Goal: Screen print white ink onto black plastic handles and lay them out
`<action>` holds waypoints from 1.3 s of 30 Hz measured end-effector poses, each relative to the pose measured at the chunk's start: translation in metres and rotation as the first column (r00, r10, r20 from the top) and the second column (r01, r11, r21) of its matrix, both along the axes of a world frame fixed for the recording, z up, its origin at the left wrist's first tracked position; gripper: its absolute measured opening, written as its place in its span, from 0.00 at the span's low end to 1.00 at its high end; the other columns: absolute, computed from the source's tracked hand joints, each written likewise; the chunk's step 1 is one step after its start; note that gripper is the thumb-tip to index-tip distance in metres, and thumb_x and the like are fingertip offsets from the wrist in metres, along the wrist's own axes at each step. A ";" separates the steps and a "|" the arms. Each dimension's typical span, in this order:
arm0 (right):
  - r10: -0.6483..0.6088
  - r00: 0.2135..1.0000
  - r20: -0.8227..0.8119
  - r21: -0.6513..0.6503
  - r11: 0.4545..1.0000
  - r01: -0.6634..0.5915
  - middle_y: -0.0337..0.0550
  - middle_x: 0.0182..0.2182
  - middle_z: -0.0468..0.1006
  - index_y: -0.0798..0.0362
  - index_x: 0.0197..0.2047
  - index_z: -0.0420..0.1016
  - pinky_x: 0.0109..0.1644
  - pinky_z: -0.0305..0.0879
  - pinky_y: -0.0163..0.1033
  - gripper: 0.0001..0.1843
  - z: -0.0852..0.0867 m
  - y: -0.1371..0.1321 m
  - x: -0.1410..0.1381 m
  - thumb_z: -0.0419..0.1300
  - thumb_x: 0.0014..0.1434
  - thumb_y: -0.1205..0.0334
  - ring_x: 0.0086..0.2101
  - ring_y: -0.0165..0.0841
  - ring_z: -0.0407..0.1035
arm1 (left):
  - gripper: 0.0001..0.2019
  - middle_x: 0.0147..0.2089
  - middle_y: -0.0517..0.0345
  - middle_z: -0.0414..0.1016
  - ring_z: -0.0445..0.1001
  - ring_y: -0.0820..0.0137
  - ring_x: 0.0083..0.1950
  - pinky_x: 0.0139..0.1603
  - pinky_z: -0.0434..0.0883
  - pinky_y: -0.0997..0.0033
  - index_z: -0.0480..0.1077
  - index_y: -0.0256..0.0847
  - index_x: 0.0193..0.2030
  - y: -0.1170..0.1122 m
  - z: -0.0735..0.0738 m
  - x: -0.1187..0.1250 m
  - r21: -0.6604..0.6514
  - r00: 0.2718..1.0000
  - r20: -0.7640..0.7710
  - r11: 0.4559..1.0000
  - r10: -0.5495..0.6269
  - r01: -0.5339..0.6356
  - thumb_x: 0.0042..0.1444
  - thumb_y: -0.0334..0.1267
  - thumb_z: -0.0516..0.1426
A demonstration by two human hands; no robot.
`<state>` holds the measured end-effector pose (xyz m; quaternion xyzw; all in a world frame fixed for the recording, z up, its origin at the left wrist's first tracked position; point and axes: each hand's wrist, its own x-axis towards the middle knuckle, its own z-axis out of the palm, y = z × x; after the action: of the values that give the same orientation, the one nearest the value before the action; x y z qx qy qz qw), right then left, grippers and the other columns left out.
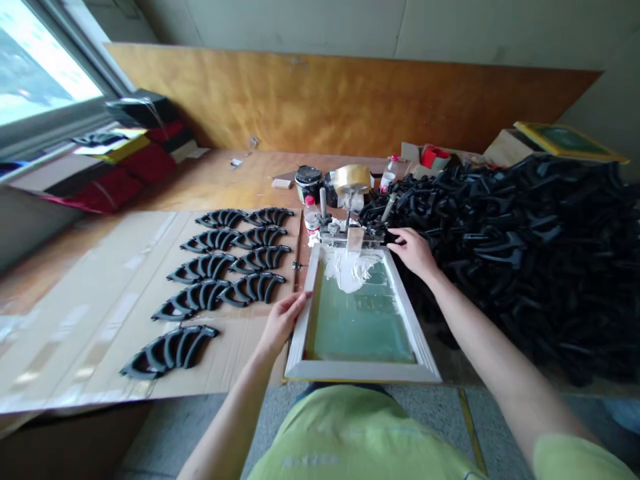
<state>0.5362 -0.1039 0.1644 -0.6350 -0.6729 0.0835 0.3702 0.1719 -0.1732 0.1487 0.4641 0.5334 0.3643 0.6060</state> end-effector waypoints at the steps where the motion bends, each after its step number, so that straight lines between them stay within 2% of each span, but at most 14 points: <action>1: 0.055 0.995 0.089 0.015 0.998 -0.056 0.48 0.52 0.73 0.51 0.56 0.72 0.52 0.69 0.45 0.25 -0.001 0.008 -0.018 0.63 0.54 0.65 0.46 0.38 0.71 | 0.34 0.30 0.57 0.75 0.70 0.72 0.27 0.26 0.64 0.76 0.73 0.33 0.55 -0.005 -0.014 -0.001 -0.013 1.000 0.005 1.000 0.001 -0.001 0.47 0.57 0.62; 3: 0.123 0.958 0.258 -0.004 0.992 -0.127 0.49 0.55 0.69 0.50 0.59 0.68 0.55 0.67 0.46 0.29 -0.007 0.022 -0.051 0.64 0.53 0.67 0.52 0.40 0.67 | 0.40 0.29 0.59 0.75 0.70 0.71 0.28 0.27 0.65 0.75 0.67 0.36 0.62 -0.010 -0.040 0.001 -0.017 1.000 0.005 1.000 0.012 -0.012 0.46 0.56 0.63; 4: 0.138 0.934 0.329 -0.032 0.990 -0.135 0.49 0.54 0.69 0.51 0.58 0.68 0.55 0.66 0.45 0.27 -0.011 0.028 -0.064 0.63 0.54 0.68 0.52 0.41 0.66 | 0.42 0.29 0.60 0.74 0.70 0.71 0.28 0.27 0.65 0.75 0.63 0.37 0.65 -0.010 -0.051 0.002 -0.014 1.000 -0.004 1.000 0.024 -0.024 0.46 0.56 0.63; 6: 0.160 0.890 0.427 -0.111 0.986 -0.124 0.50 0.49 0.72 0.53 0.53 0.71 0.51 0.67 0.43 0.20 -0.019 0.035 -0.082 0.62 0.55 0.68 0.49 0.41 0.67 | 0.43 0.28 0.61 0.73 0.71 0.71 0.28 0.27 0.65 0.75 0.60 0.38 0.67 -0.009 -0.069 0.005 -0.011 0.999 -0.029 0.999 0.039 -0.040 0.46 0.56 0.63; 9: 0.213 0.850 0.482 -0.229 0.967 -0.112 0.47 0.41 0.76 0.54 0.43 0.72 0.45 0.66 0.39 0.09 -0.026 0.037 -0.089 0.61 0.58 0.64 0.43 0.39 0.70 | 0.41 0.29 0.61 0.73 0.71 0.70 0.29 0.29 0.67 0.74 0.61 0.38 0.66 -0.008 -0.083 0.005 -0.003 0.996 -0.063 0.998 0.059 -0.059 0.48 0.56 0.62; 11: 0.224 0.839 0.496 -0.256 0.961 -0.105 0.46 0.39 0.77 0.53 0.40 0.72 0.42 0.64 0.38 0.07 -0.028 0.033 -0.083 0.61 0.59 0.60 0.41 0.38 0.70 | 0.39 0.30 0.60 0.74 0.72 0.69 0.31 0.31 0.68 0.73 0.63 0.39 0.65 -0.008 -0.087 0.004 0.002 0.995 -0.068 0.998 0.067 -0.067 0.49 0.55 0.62; 13: 0.183 0.833 0.522 -0.223 0.972 -0.073 0.46 0.38 0.77 0.53 0.38 0.72 0.42 0.62 0.37 0.07 -0.031 0.025 -0.072 0.60 0.60 0.59 0.41 0.38 0.70 | 0.37 0.32 0.58 0.75 0.74 0.67 0.33 0.33 0.70 0.71 0.65 0.39 0.64 -0.009 -0.090 0.003 0.006 0.995 -0.068 0.998 0.069 -0.069 0.50 0.55 0.61; 18: 0.069 0.803 0.593 -0.131 0.991 0.012 0.50 0.39 0.77 0.54 0.38 0.71 0.42 0.60 0.38 0.04 -0.050 0.004 -0.052 0.57 0.62 0.63 0.43 0.40 0.68 | 0.35 0.35 0.56 0.77 0.75 0.65 0.37 0.39 0.72 0.68 0.67 0.40 0.62 -0.010 -0.100 0.002 0.017 0.991 -0.082 0.994 0.106 -0.105 0.51 0.55 0.61; 23: 0.055 0.787 0.615 -0.138 0.990 0.039 0.52 0.38 0.76 0.55 0.39 0.72 0.41 0.59 0.40 0.08 -0.067 0.005 -0.076 0.51 0.63 0.69 0.42 0.40 0.66 | 0.35 0.39 0.54 0.77 0.75 0.65 0.39 0.40 0.71 0.69 0.64 0.40 0.64 -0.010 -0.105 0.001 0.018 0.995 -0.074 0.997 0.073 -0.072 0.52 0.55 0.60; 27: 0.131 0.797 0.589 -0.190 0.982 -0.021 0.52 0.40 0.76 0.56 0.41 0.72 0.43 0.59 0.40 0.10 -0.062 0.011 -0.100 0.51 0.62 0.71 0.43 0.40 0.66 | 0.37 0.40 0.55 0.77 0.74 0.68 0.37 0.36 0.69 0.72 0.60 0.40 0.67 -0.010 -0.106 0.001 -0.012 0.998 -0.059 0.999 0.031 -0.031 0.54 0.56 0.58; 31: 0.266 0.815 0.514 -0.250 0.956 -0.154 0.47 0.40 0.78 0.54 0.40 0.73 0.44 0.60 0.37 0.06 -0.043 0.013 -0.092 0.55 0.62 0.64 0.42 0.37 0.68 | 0.37 0.40 0.55 0.77 0.74 0.68 0.37 0.37 0.70 0.71 0.59 0.40 0.67 -0.009 -0.108 0.000 -0.014 0.998 -0.056 1.000 0.022 -0.023 0.54 0.56 0.58; 34: 0.210 0.834 0.510 -0.246 0.965 -0.093 0.47 0.39 0.78 0.53 0.39 0.73 0.44 0.60 0.38 0.08 -0.037 0.012 -0.079 0.58 0.61 0.58 0.41 0.38 0.69 | 0.36 0.42 0.53 0.77 0.75 0.66 0.41 0.41 0.70 0.69 0.59 0.40 0.67 -0.009 -0.109 0.000 0.008 0.998 -0.067 1.000 0.013 -0.013 0.55 0.55 0.57; 36: 0.137 0.831 0.540 -0.219 0.976 -0.019 0.49 0.38 0.78 0.54 0.38 0.72 0.45 0.60 0.39 0.06 -0.043 0.013 -0.078 0.57 0.61 0.61 0.42 0.39 0.68 | 0.36 0.44 0.52 0.77 0.75 0.65 0.44 0.44 0.71 0.68 0.59 0.39 0.67 -0.009 -0.109 -0.001 0.022 0.998 -0.065 1.000 0.010 -0.009 0.56 0.56 0.57; 39: 0.102 0.824 0.557 -0.185 0.983 0.003 0.51 0.38 0.77 0.55 0.38 0.71 0.45 0.59 0.40 0.05 -0.057 0.011 -0.089 0.55 0.59 0.68 0.42 0.40 0.66 | 0.36 0.44 0.51 0.77 0.75 0.64 0.44 0.44 0.71 0.67 0.59 0.39 0.67 -0.008 -0.110 -0.001 0.024 0.998 -0.065 1.000 0.013 -0.011 0.55 0.56 0.57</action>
<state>0.4469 -0.0934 0.1072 -0.6438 -0.7584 -0.0386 0.0944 0.1709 -0.1816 0.0391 0.4798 0.5514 0.3589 0.5804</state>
